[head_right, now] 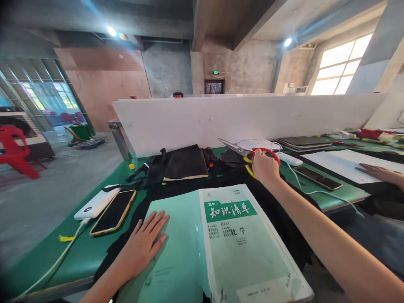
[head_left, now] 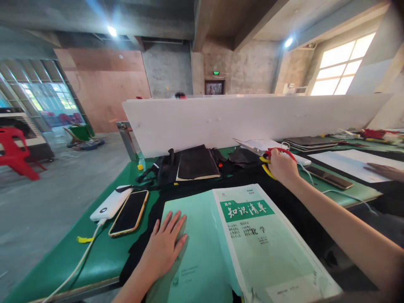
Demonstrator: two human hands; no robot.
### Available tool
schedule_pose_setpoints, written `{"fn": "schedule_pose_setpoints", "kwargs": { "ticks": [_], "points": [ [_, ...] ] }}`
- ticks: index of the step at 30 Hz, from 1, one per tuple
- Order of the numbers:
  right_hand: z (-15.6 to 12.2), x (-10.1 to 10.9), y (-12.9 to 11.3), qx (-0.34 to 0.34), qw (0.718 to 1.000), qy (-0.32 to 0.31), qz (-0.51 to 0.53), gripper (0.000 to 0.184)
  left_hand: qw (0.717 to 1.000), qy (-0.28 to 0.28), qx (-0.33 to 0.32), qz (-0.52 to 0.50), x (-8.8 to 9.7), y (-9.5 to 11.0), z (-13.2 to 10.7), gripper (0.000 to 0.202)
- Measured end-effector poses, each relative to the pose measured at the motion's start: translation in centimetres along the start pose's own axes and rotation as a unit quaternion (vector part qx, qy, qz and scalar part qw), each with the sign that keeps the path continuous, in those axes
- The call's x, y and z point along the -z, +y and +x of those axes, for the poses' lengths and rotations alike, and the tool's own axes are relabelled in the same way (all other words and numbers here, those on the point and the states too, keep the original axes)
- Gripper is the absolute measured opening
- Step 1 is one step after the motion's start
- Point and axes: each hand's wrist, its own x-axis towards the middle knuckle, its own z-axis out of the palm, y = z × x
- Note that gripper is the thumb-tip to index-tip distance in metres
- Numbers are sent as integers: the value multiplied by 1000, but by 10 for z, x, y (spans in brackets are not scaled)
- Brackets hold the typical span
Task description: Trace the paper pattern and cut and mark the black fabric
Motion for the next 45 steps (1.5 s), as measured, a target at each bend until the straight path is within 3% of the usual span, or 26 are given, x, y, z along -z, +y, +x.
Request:
{"fn": "schedule_pose_setpoints", "kwargs": {
  "ticks": [2, 6, 10, 16, 21, 24, 35, 45],
  "points": [
    [-31, 5, -14, 44, 993, -70, 78, 26, 1000, 1, 2, -3, 1, 1, 0, 56],
    [-91, -5, -44, 166, 933, -226, 228, 19, 1000, -4, 7, -18, 3, 1, -2, 57],
    [-116, -11, -57, 221, 908, -276, 223, 12, 999, -3, 4, -46, 6, 0, -4, 56],
    [-114, -15, -51, 242, 902, -288, 214, 27, 997, -13, 6, -77, 11, 3, -6, 54],
    [-108, -32, -40, 229, 904, -299, 204, 39, 995, 41, 25, -92, 11, 1, -7, 67],
    [-102, -39, -30, 218, 908, -302, 193, 46, 994, 47, 37, -96, 9, -1, -7, 70],
    [-91, -43, -15, 220, 908, -303, 186, 45, 997, 54, 21, -49, 1, 1, -9, 73],
    [-90, -41, -12, 237, 902, -303, 195, 44, 999, 41, 5, -32, 1, 13, -29, 73]
  ]
}}
